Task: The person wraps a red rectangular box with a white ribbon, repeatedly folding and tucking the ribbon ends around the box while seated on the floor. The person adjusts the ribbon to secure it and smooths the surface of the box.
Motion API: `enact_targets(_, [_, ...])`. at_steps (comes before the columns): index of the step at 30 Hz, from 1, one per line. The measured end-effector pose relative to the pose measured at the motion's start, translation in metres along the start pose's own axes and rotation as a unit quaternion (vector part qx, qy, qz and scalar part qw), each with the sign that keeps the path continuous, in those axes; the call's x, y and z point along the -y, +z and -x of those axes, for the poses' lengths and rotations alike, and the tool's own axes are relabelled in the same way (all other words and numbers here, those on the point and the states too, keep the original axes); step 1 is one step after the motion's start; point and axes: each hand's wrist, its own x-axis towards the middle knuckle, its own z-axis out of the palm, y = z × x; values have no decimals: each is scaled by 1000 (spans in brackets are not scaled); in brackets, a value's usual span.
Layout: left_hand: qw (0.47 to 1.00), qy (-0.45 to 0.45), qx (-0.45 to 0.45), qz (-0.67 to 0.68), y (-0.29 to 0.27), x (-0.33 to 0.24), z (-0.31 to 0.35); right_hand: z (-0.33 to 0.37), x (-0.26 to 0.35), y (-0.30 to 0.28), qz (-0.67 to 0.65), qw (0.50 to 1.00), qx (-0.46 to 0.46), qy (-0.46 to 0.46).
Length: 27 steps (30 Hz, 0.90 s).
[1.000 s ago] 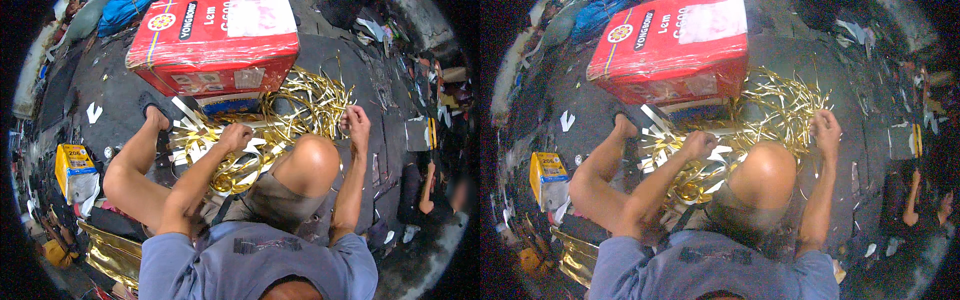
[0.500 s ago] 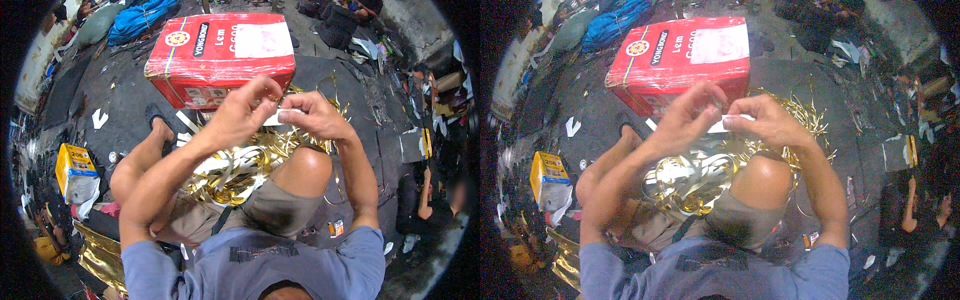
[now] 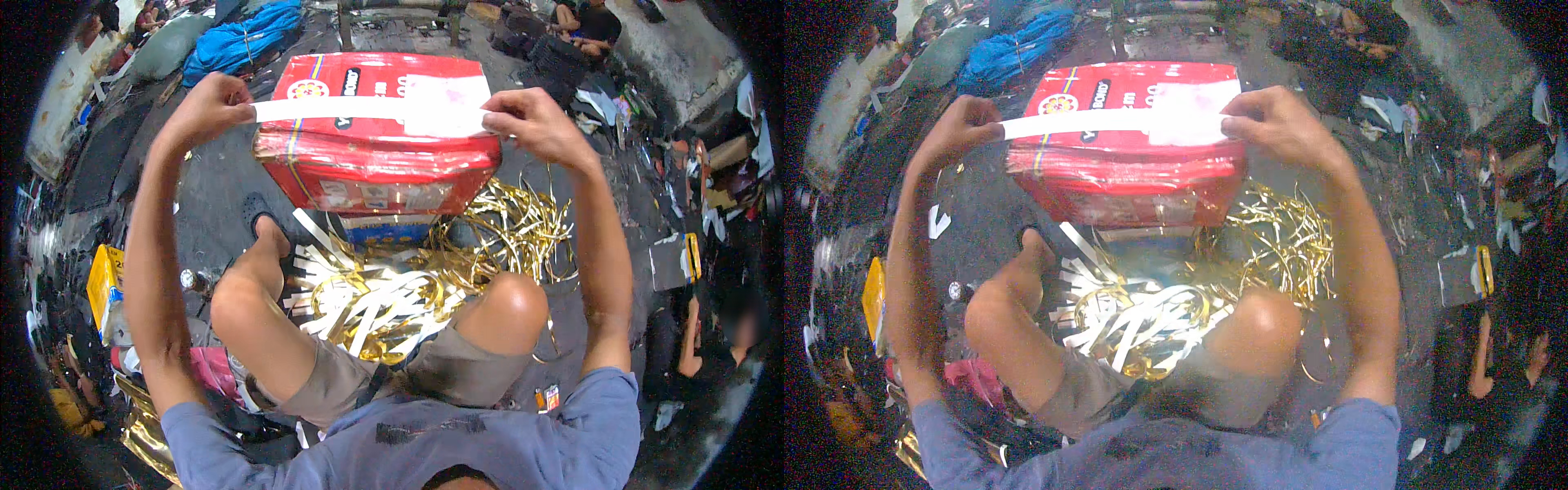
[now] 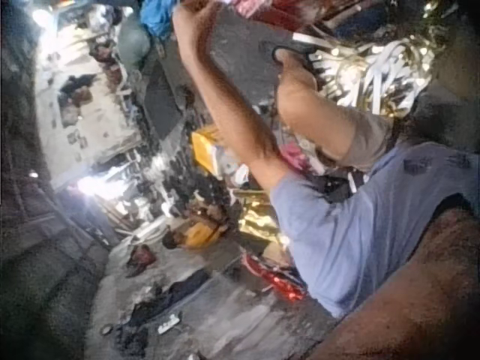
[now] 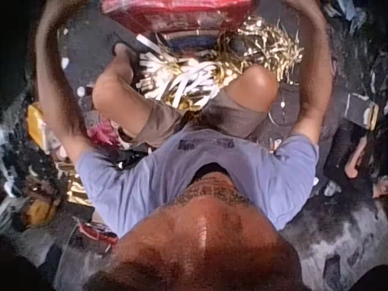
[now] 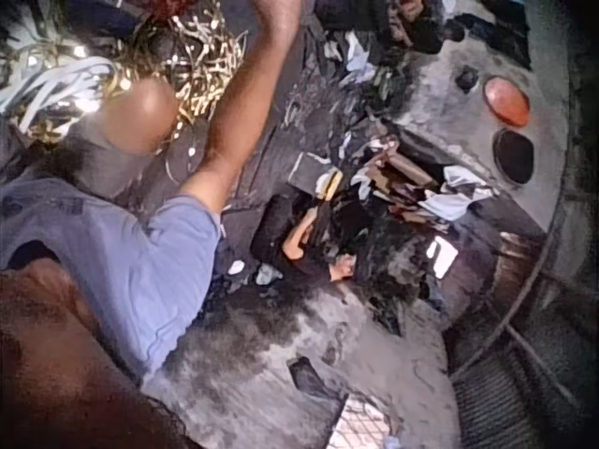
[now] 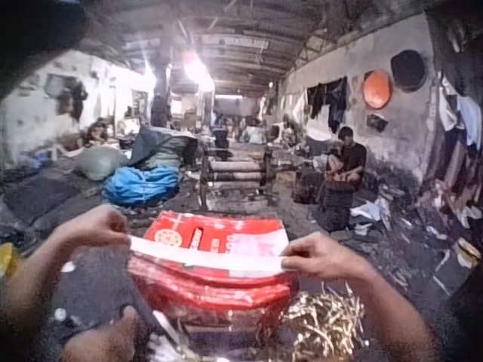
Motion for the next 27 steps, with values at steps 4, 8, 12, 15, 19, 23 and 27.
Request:
enact_targets(4, [959, 159, -200, -123, 78, -96, -69, -32, -17, 28, 155, 981, -118, -16])
enact_targets(8, [932, 215, -125, 264, 181, -174, -117, -35, -13, 38, 171, 975, -130, 51])
enact_targets(12, [930, 126, -87, 333, 201, -197, -110, -18, -21, 32, 246, 953, -175, 30])
enact_targets(15, [933, 172, -122, 292, 202, -198, -107, -7, -19, 28, 218, 956, -188, -45])
enact_targets(19, [934, 181, -143, 272, 207, -199, -107, -1, -22, 29, 222, 950, -209, -64])
enact_targets(23, [936, 209, -163, 231, 212, -196, -105, 2, -26, 32, 164, 963, -205, -67])
enact_targets(27, [937, 220, -164, 214, 214, -197, -102, 6, -30, 32, 156, 963, -204, -85])
